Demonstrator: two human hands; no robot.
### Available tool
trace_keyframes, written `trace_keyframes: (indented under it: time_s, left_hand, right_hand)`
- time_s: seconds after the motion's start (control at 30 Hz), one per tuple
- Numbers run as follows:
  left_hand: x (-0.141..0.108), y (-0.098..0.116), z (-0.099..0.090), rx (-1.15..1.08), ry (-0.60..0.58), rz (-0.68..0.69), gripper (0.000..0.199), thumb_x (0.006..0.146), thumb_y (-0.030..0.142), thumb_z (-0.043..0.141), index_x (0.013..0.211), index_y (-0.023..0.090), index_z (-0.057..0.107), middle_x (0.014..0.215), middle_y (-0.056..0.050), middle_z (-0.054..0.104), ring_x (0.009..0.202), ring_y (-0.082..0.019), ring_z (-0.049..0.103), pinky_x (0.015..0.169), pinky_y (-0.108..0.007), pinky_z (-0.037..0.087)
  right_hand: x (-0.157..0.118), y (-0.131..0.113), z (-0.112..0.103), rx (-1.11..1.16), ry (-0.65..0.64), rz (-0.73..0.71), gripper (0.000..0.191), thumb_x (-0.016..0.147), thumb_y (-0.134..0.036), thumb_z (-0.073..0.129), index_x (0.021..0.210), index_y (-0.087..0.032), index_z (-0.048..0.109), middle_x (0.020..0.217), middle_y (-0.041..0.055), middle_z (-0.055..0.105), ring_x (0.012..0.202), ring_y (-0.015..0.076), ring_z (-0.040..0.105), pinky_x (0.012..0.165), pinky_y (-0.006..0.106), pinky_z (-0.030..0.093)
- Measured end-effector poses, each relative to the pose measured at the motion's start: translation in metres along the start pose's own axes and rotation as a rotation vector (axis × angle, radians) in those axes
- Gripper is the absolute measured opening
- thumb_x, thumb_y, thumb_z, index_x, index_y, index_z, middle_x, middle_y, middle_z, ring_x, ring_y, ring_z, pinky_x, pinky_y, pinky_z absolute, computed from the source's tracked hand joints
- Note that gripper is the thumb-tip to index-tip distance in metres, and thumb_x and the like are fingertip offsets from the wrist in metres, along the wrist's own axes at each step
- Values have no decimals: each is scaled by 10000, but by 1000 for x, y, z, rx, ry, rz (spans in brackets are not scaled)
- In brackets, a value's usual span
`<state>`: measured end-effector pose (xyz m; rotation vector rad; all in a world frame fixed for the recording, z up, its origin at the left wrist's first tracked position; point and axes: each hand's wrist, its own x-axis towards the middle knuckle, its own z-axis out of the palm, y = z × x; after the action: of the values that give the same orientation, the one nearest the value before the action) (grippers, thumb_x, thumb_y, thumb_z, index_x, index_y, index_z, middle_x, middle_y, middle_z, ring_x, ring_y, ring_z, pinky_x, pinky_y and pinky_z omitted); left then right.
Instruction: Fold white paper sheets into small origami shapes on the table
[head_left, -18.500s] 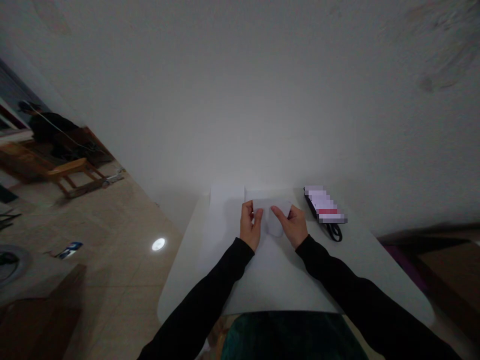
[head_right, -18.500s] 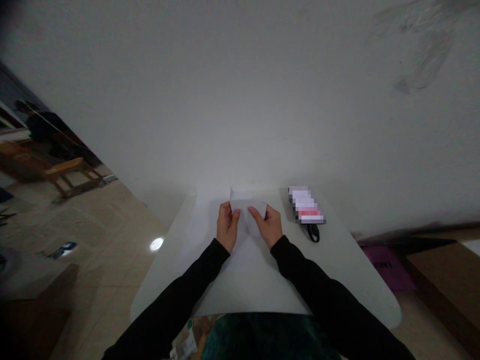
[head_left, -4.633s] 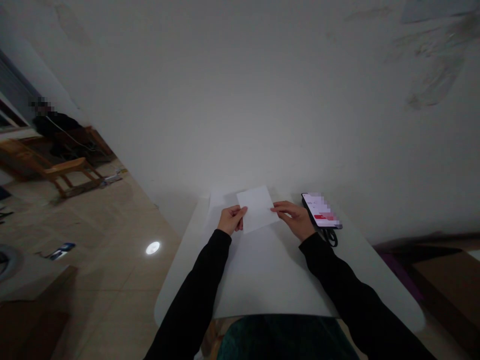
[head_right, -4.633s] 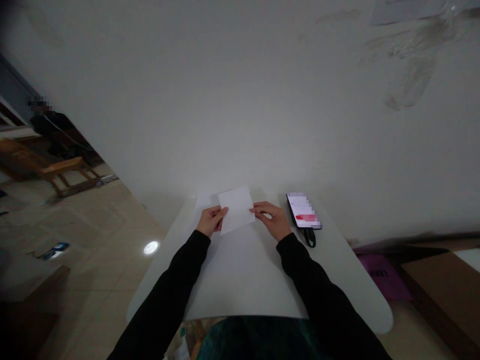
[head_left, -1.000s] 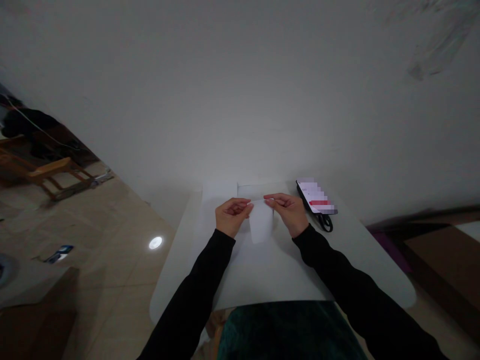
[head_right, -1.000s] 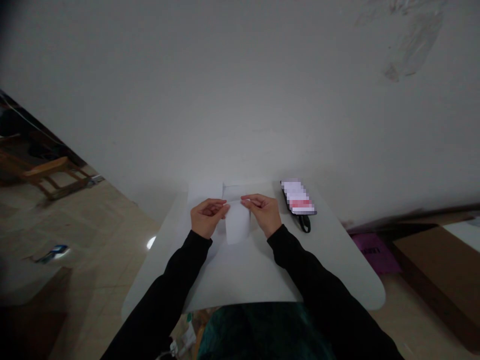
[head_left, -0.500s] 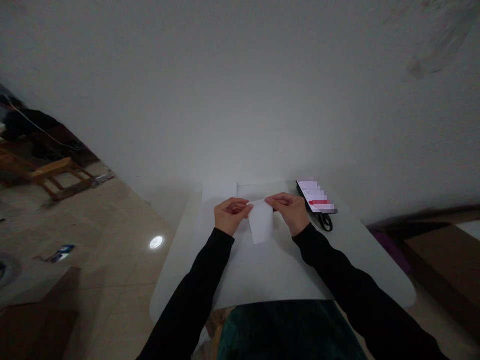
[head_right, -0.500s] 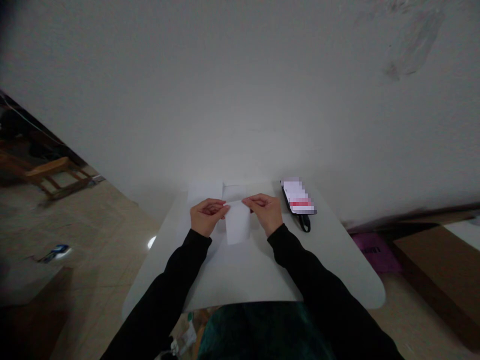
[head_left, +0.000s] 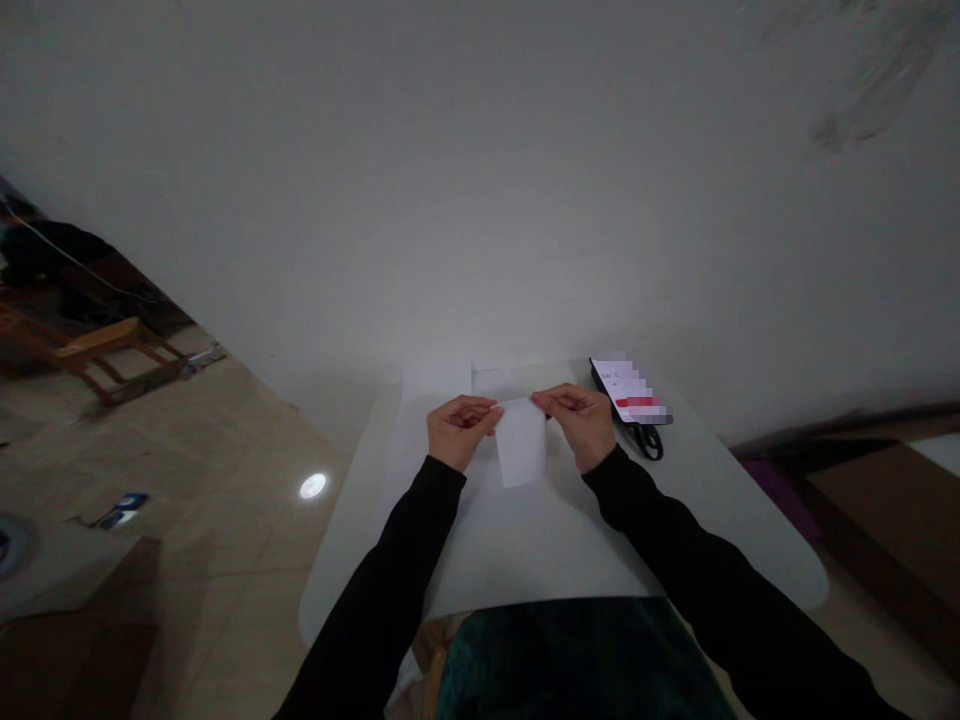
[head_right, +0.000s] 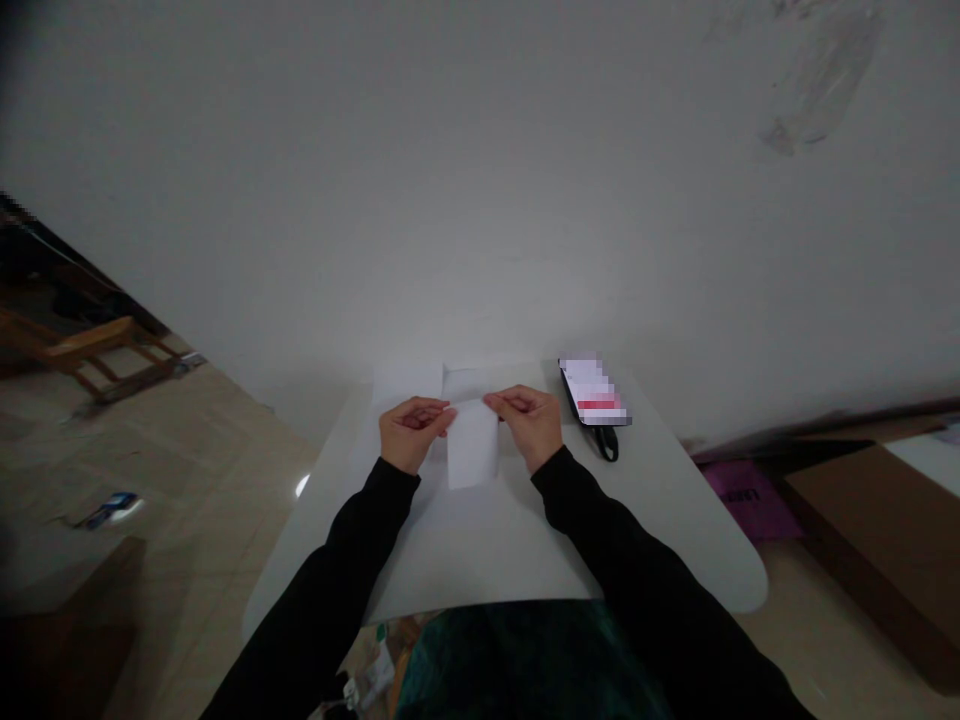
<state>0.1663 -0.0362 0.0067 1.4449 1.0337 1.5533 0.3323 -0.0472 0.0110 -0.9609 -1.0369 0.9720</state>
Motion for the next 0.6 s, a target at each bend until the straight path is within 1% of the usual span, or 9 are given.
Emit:
trace_keyframes:
  time_s: [0.1, 0.2, 0.3, 0.47, 0.53, 0.6]
  left_hand:
    - [0, 0, 0, -2, 5, -4, 257, 562, 289, 773, 744, 132, 679, 588, -16, 634, 468, -85, 558, 439, -208, 510]
    - [1, -1, 0, -20, 21, -7, 263, 558, 278, 774, 756, 134, 679, 598, -12, 636, 469, -80, 557, 442, -203, 504]
    - [1, -2, 0, -24, 13, -11, 241, 562, 271, 772, 732, 130, 677, 593, -16, 641, 468, -81, 561, 451, -203, 503]
    - [0, -3, 1, -22, -14, -31, 254, 560, 283, 772, 731, 125, 672, 583, -17, 629, 474, -86, 562, 452, -210, 508]
    - [0, -4, 1, -16, -10, -32, 263, 554, 288, 774, 732, 126, 669, 582, -15, 622, 478, -89, 562, 450, -212, 509]
    - [1, -5, 0, -13, 0, -21, 261, 554, 282, 773, 734, 126, 666, 583, -13, 619, 480, -87, 561, 452, -209, 507]
  right_hand:
    - [-1, 0, 2, 35, 8, 72, 240, 587, -386, 739, 679, -173, 676, 637, 28, 672, 560, 139, 584, 543, 284, 486]
    - [-1, 0, 3, 68, -12, 120, 256, 580, -392, 740, 687, -171, 670, 693, 38, 683, 601, 145, 600, 562, 288, 493]
    - [-1, 0, 2, 59, -14, 97, 240, 576, -377, 745, 673, -169, 674, 706, 40, 682, 629, 151, 602, 589, 293, 491]
    - [-1, 0, -1, 16, 32, -2, 200, 564, -345, 757, 624, -175, 669, 634, 13, 650, 599, 134, 573, 603, 287, 470]
    - [-1, 1, 0, 21, 40, 16, 209, 558, -354, 757, 613, -175, 664, 604, 5, 636, 571, 127, 558, 577, 281, 463]
    - [-1, 3, 2, 58, 35, 71, 231, 549, -368, 760, 620, -172, 662, 596, 3, 634, 548, 121, 550, 552, 275, 460]
